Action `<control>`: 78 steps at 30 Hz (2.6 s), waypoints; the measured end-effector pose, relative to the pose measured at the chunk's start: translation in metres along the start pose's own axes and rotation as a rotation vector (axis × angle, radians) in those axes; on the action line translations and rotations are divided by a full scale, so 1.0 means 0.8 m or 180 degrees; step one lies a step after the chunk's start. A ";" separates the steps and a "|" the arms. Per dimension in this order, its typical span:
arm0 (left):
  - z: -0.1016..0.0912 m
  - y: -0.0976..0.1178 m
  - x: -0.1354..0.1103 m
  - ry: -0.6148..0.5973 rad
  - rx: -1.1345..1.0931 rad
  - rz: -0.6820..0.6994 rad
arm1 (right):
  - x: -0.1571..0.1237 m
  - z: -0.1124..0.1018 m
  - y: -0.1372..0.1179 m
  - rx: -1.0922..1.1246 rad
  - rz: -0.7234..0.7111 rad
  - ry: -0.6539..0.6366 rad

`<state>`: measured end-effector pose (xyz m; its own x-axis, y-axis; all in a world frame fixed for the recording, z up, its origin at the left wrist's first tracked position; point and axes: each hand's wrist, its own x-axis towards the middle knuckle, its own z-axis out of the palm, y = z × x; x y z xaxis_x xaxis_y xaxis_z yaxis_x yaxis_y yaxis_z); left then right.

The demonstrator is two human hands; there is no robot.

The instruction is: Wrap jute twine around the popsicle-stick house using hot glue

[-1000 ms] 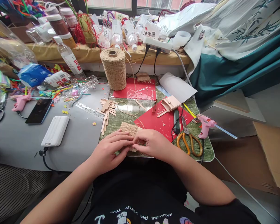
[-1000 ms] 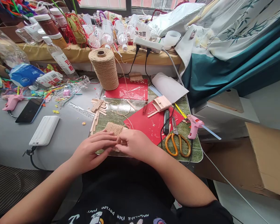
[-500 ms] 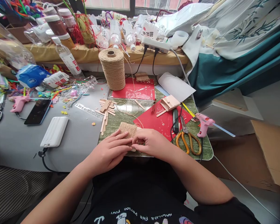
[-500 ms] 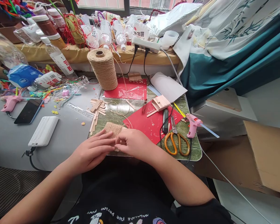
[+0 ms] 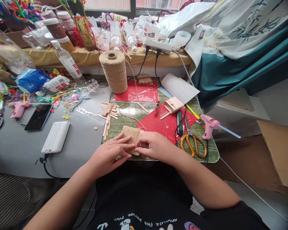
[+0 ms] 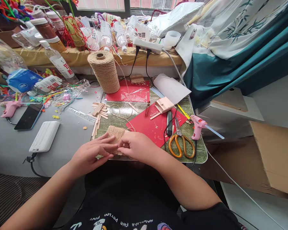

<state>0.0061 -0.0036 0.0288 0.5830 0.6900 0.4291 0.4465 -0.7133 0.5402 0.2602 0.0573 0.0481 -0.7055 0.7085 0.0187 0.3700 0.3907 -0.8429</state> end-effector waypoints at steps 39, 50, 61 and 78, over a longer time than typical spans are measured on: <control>0.009 -0.010 -0.012 0.1074 -0.0722 -0.0806 | 0.002 -0.003 -0.001 -0.0028 -0.0120 -0.0075; 0.009 -0.010 -0.013 0.1483 -0.0967 -0.0995 | 0.002 -0.004 -0.001 0.0032 -0.0116 -0.0128; 0.004 0.003 -0.002 0.0231 0.0356 0.0322 | 0.000 -0.003 0.002 -0.0071 -0.0177 -0.0106; 0.002 -0.005 -0.004 0.0322 0.0130 0.0549 | 0.004 -0.014 0.006 -0.0210 -0.0455 -0.0096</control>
<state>0.0037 -0.0032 0.0246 0.5831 0.5645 0.5843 0.3742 -0.8250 0.4236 0.2664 0.0679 0.0503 -0.7712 0.6254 0.1189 0.3028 0.5247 -0.7956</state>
